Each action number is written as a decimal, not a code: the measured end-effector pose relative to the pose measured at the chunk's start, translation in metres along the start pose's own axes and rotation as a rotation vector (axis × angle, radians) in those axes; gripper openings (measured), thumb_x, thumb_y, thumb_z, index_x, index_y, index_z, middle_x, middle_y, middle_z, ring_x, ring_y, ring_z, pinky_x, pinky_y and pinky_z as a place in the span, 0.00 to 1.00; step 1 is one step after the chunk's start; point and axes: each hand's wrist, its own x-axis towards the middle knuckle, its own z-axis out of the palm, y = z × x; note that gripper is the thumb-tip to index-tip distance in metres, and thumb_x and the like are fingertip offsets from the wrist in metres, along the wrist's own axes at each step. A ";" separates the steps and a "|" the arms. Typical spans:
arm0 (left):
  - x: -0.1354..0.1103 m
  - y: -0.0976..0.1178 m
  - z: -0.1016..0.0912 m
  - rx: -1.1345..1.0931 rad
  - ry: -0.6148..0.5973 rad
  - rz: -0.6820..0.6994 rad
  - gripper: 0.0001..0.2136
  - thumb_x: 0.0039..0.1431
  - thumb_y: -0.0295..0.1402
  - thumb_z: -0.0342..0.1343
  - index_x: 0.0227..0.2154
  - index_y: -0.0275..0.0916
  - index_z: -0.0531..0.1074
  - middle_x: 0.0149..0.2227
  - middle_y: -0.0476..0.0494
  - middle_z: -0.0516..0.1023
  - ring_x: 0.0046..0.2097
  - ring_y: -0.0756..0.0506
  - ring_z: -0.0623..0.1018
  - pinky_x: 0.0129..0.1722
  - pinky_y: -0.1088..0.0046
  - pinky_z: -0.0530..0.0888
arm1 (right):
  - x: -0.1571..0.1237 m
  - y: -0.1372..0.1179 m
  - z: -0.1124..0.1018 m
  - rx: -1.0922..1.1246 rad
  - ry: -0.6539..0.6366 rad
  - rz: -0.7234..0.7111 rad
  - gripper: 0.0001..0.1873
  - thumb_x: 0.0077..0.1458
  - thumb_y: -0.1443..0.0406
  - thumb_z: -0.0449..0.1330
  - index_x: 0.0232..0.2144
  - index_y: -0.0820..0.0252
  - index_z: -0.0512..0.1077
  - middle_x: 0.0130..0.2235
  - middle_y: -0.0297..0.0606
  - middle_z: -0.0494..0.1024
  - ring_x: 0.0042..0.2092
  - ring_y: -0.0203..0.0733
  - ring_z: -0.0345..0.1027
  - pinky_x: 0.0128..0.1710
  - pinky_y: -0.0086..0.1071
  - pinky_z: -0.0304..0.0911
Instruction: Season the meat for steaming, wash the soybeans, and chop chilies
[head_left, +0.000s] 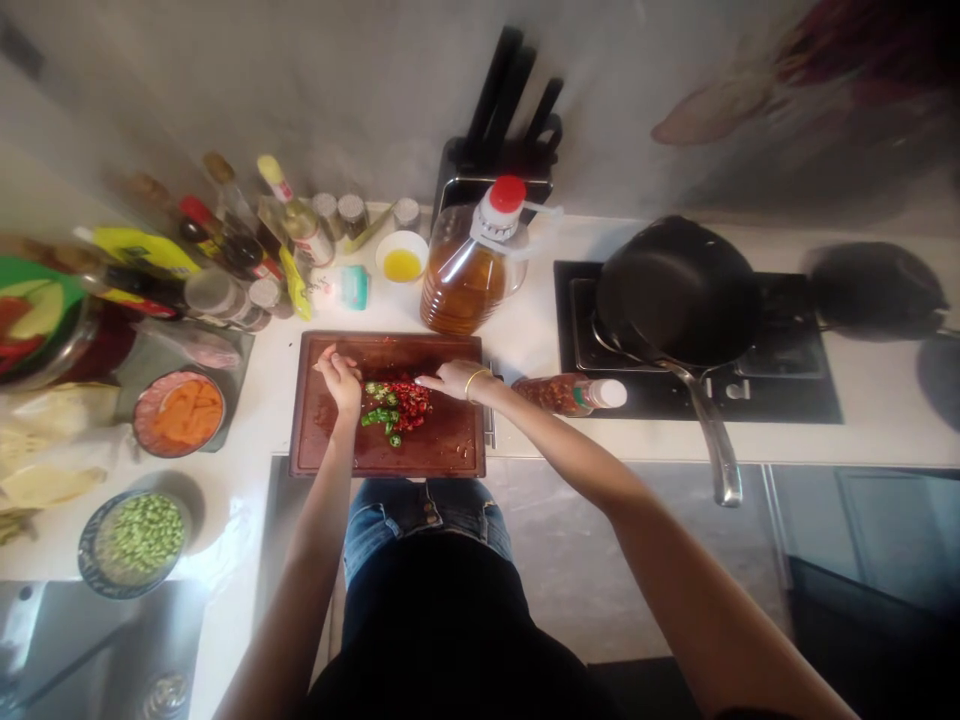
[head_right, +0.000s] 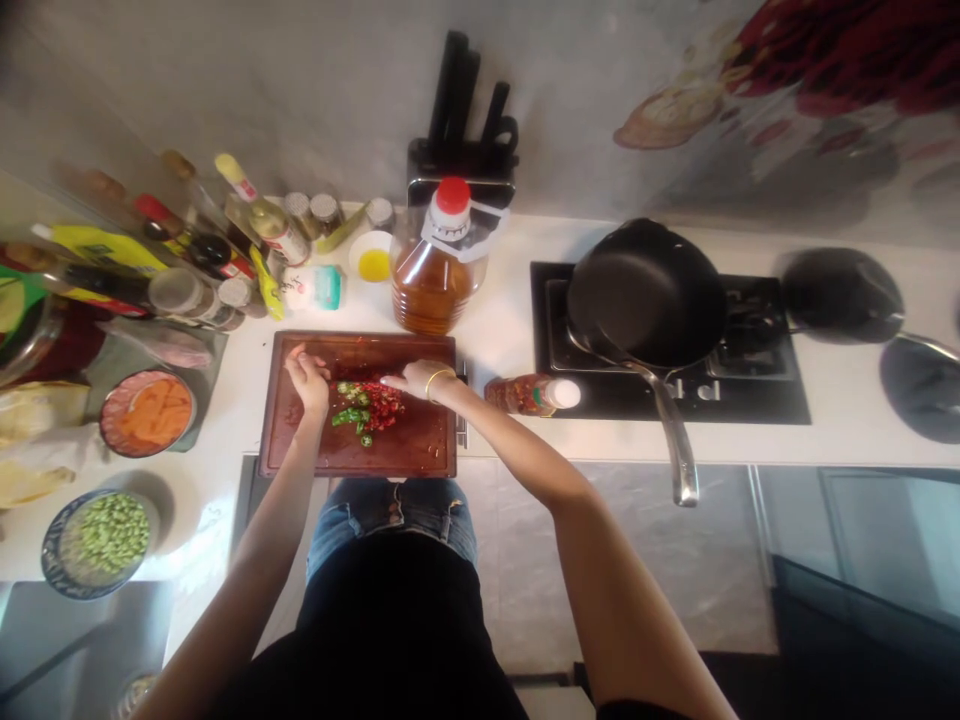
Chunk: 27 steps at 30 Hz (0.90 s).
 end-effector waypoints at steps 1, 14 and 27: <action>0.000 -0.003 0.001 -0.012 0.003 -0.015 0.15 0.68 0.43 0.43 0.48 0.36 0.61 0.26 0.55 0.64 0.20 0.58 0.62 0.20 0.80 0.61 | 0.003 0.002 0.001 0.001 -0.004 0.004 0.51 0.55 0.34 0.32 0.40 0.64 0.80 0.42 0.54 0.81 0.43 0.53 0.76 0.41 0.35 0.66; 0.005 0.003 0.006 0.102 -0.028 0.066 0.13 0.69 0.37 0.39 0.50 0.35 0.59 0.27 0.55 0.64 0.19 0.57 0.61 0.19 0.78 0.60 | -0.004 0.004 0.019 0.106 0.062 0.044 0.50 0.55 0.34 0.34 0.45 0.64 0.79 0.45 0.56 0.80 0.48 0.55 0.75 0.44 0.36 0.67; -0.007 0.009 -0.002 0.099 -0.064 0.128 0.13 0.68 0.38 0.43 0.49 0.35 0.61 0.28 0.53 0.64 0.22 0.56 0.63 0.22 0.78 0.63 | -0.019 -0.004 0.012 0.201 0.045 0.027 0.45 0.57 0.36 0.40 0.37 0.66 0.80 0.37 0.53 0.81 0.40 0.51 0.77 0.42 0.35 0.66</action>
